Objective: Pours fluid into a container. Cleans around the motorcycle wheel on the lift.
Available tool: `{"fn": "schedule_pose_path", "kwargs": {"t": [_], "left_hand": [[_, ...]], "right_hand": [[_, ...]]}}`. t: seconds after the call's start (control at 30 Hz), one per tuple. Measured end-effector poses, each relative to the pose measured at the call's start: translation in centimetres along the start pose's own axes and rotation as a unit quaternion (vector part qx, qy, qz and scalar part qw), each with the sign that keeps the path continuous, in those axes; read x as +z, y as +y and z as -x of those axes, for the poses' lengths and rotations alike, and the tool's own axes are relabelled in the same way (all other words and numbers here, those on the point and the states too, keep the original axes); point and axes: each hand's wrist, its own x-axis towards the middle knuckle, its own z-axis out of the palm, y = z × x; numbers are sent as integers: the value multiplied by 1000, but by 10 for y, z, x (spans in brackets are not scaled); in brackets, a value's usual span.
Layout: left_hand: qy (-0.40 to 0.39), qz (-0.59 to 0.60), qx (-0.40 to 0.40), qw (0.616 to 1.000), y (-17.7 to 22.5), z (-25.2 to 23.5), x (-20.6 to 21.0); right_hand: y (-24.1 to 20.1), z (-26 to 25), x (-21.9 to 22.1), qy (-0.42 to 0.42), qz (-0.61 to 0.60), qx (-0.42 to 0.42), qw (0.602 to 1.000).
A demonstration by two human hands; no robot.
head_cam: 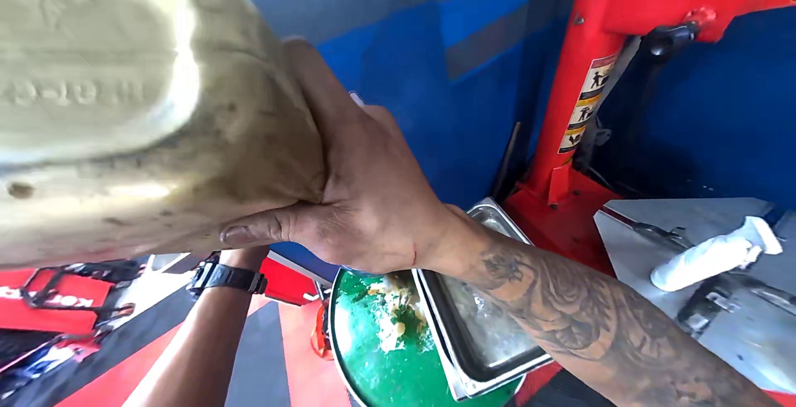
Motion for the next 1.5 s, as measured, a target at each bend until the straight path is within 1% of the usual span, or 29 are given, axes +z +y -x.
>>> {"fn": "schedule_pose_path", "kwargs": {"t": [0.13, 0.23, 0.3, 0.37, 0.4, 0.5, 0.53, 0.6, 0.63, 0.7, 0.8, 0.83, 0.87, 0.93, 1.03, 1.1, 1.2, 1.33, 1.5], "left_hand": [[15, 83, -34, 996, -4, -9, 6], [6, 25, -35, 999, 5, -12, 3], [-11, 21, -54, 998, 21, -11, -3], [-18, 113, -79, 990, 43, -5, -10], [-21, 139, -80, 987, 48, -3, -10], [-8, 88, -29, 996, 48, -6, -9], [-7, 79, -24, 997, 47, -5, -8], [-34, 36, -35, 998, 40, -3, -3], [-31, 17, -32, 999, 31, -4, 3], [17, 20, -3, 1000, 12, -11, 17], [118, 112, 54, 985, 9, -33, 21], [137, 127, 56, 981, 11, -41, 18], [139, 136, 49, 980, 14, -46, 13], [118, 128, 29, 984, 17, -53, 0], [100, 106, 19, 989, 17, -63, -16], [95, 103, 16, 990, 14, -68, -22], [100, 105, 14, 989, 18, -67, -30], [87, 103, 9, 991, 17, -68, -30], [74, 107, -5, 991, 12, -77, -33]], "right_hand": [[-1, 1, 0, -2, 9, 1, 1000], [0, 1, -1, -1, 16, 2, 1000], [2, 1, -2, 4, 11, 3, 1000], [4, 0, -5, 15, 15, -2, 1000], [5, 1, -5, 21, 12, -3, 1000], [8, 6, -2, 72, -31, -21, 997], [8, 6, -1, 81, -41, -23, 996], [8, 5, -3, 59, -32, -13, 998], [9, 5, -3, 42, -19, -8, 999], [12, 6, -3, 27, 2, 2, 1000], [15, 9, -4, 82, 22, -7, 996], [15, 7, -4, 103, 22, -15, 994], [15, 2, -5, 110, 11, -21, 994], [14, -8, -7, 106, -4, -48, 993], [12, -25, -4, 114, 5, -95, 989], [13, -33, 0, 122, -10, -94, 988], [14, -39, 7, 106, -43, -101, 988], [13, -43, 15, 88, -3, -119, 989], [16, -43, 19, 90, -8, -102, 991]]}}
